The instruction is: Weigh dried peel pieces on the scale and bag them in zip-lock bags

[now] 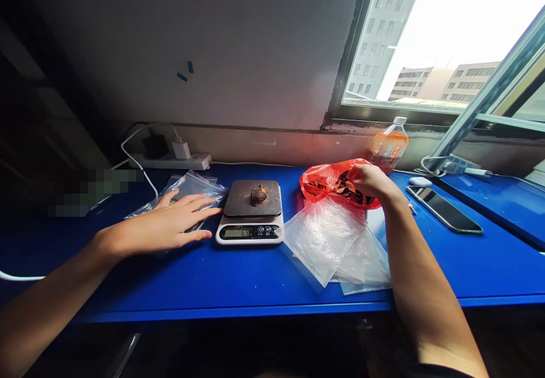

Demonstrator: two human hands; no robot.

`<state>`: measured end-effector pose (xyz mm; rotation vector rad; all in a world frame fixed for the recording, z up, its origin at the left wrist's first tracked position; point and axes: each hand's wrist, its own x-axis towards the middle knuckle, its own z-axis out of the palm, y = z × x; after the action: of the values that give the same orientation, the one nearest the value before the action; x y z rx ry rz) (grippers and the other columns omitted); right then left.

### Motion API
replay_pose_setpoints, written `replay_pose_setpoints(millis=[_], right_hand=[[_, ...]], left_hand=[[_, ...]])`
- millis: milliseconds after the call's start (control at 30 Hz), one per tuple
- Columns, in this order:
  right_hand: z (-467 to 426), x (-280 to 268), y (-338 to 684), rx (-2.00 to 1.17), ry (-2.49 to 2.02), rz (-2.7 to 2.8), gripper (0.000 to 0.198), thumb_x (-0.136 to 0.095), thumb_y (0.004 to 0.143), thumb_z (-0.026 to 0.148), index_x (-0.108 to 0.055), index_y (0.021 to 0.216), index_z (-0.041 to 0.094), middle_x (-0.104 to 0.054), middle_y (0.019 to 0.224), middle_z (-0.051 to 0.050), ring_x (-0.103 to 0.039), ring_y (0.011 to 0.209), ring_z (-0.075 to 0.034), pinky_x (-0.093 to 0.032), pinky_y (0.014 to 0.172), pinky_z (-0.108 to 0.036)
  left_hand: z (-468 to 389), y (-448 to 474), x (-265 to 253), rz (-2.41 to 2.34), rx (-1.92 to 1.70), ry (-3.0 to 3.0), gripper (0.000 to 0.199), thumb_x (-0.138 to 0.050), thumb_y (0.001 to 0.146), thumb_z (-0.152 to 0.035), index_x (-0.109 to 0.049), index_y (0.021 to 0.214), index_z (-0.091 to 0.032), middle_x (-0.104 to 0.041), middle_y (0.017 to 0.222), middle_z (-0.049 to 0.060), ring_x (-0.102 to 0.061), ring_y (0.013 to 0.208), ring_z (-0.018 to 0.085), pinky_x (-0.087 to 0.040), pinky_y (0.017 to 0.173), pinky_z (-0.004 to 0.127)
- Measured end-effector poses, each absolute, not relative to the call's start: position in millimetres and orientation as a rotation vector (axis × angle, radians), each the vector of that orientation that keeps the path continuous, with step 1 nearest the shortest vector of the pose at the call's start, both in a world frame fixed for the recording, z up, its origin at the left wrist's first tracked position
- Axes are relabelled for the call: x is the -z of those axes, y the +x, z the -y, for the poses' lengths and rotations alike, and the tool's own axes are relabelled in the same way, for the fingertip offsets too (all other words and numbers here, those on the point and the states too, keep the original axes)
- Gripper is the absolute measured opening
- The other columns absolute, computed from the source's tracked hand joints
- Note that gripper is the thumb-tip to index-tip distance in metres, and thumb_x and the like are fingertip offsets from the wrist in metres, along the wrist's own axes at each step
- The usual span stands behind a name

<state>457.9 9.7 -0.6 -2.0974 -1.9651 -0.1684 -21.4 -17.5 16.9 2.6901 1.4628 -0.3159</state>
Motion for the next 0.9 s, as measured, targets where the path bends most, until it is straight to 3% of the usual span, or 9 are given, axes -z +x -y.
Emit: replay_pose_setpoints(millis=[167,367,533,900], right_hand=[[-12,1,461,0.119,-2.169,1.974,0.023,-0.055,0.075,0.008,-0.074,0.085,0.015,-0.074,0.087,-0.008,-0.062,0.075,-0.016,-0.042,0.066,-0.024],[-22,9,449,0.116,-2.241,1.973,0.018,-0.055,0.077,0.019,-0.065,0.062,0.016,-0.063,0.062,-0.006,-0.051,0.056,-0.014,-0.034,0.054,-0.027],[-25,14,439,-0.017,-2.337,1.935,0.017,-0.059,0.074,0.029,-0.065,0.062,0.018,-0.060,0.060,-0.003,-0.047,0.052,-0.013,-0.033,0.051,-0.028],[-25,8,434,-0.059,-2.415,1.971,0.011,-0.058,0.069,0.017,-0.067,0.062,0.017,-0.063,0.066,-0.005,-0.053,0.062,-0.015,-0.036,0.056,-0.027]], left_hand=[[15,-23,-14,-1.451,0.198,2.755,0.063,-0.045,0.095,-0.056,-0.039,0.153,-0.033,-0.032,0.164,0.004,-0.013,0.155,0.031,-0.002,0.121,0.065],[9,-23,-17,-1.546,0.083,2.800,0.068,-0.042,0.096,-0.054,-0.033,0.157,-0.025,-0.032,0.164,0.004,-0.015,0.155,0.029,-0.007,0.124,0.058],[0,-26,-12,-1.575,0.115,2.789,0.071,-0.040,0.095,-0.056,-0.031,0.157,-0.024,-0.033,0.164,0.004,-0.015,0.155,0.028,-0.008,0.124,0.055],[-2,-26,-11,-1.565,0.154,2.749,0.073,-0.038,0.093,-0.060,-0.029,0.158,-0.028,-0.030,0.165,0.002,-0.013,0.155,0.028,-0.005,0.124,0.057]])
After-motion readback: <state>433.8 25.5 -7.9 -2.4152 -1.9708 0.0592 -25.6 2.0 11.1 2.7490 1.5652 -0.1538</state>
